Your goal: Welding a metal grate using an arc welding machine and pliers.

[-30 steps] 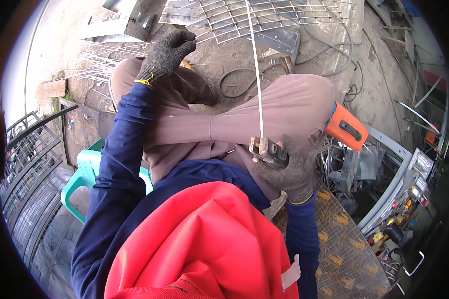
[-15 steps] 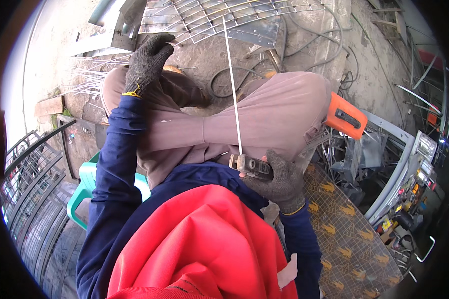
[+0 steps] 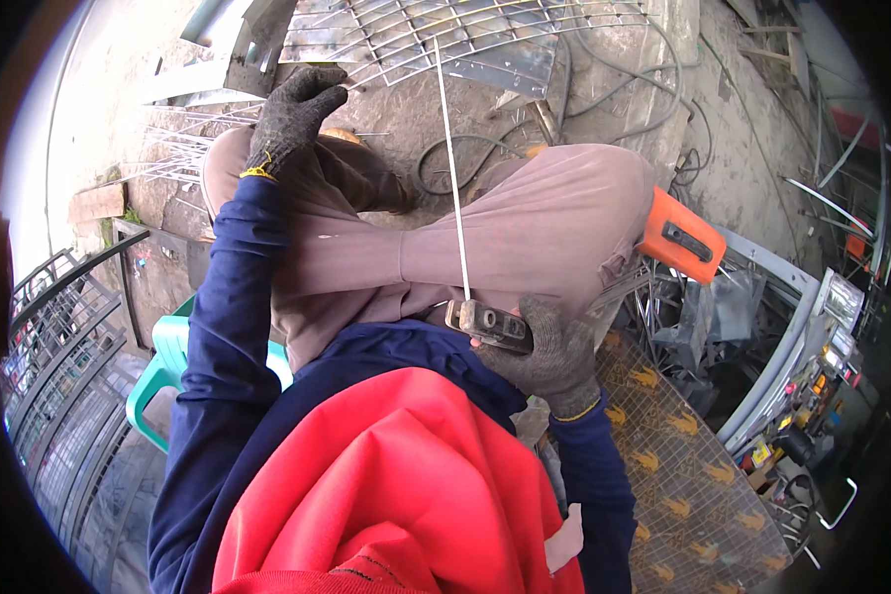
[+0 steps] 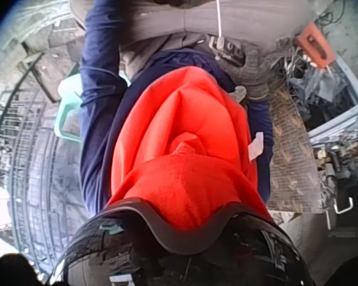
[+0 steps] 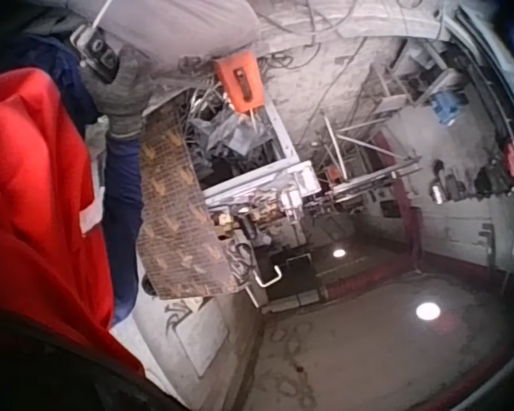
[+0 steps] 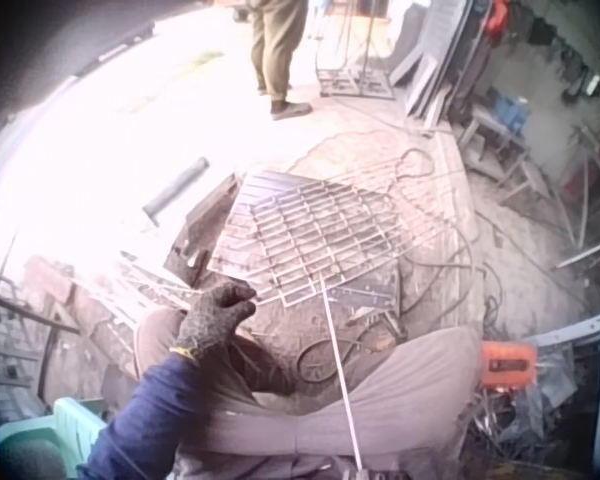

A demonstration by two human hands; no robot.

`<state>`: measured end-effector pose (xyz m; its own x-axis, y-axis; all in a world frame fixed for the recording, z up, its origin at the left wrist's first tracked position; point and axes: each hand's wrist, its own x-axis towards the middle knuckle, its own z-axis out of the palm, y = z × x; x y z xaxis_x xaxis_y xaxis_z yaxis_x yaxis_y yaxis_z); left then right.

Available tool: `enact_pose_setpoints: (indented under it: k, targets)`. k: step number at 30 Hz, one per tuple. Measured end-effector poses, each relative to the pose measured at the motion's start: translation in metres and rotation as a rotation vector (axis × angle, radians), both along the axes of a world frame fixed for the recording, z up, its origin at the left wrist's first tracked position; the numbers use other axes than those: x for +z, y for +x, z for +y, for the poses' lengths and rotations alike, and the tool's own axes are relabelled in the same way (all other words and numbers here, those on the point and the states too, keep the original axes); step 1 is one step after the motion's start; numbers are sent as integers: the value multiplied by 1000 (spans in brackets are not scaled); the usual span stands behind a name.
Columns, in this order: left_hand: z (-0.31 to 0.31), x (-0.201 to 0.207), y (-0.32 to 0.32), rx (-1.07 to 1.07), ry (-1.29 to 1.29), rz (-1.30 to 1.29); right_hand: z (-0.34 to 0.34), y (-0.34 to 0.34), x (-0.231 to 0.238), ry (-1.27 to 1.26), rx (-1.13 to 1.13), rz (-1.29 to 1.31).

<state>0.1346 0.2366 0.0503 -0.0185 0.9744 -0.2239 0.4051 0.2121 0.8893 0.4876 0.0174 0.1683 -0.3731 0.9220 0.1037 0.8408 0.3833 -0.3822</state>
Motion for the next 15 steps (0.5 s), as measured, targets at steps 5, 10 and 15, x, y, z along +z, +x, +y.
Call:
enact_pose_setpoints:
  k: [5, 10, 15]
  targets:
    - [2, 0, -3, -23, 4, -19, -2, 0, 0, -88, -19, 54]
    - [4, -4, -5, -17, -35, 2, 0, 1, -3, -87, -3, 61]
    - [5, 2, -4, -37, -80, 85, -2, 3, -5, -55, 9, 92]
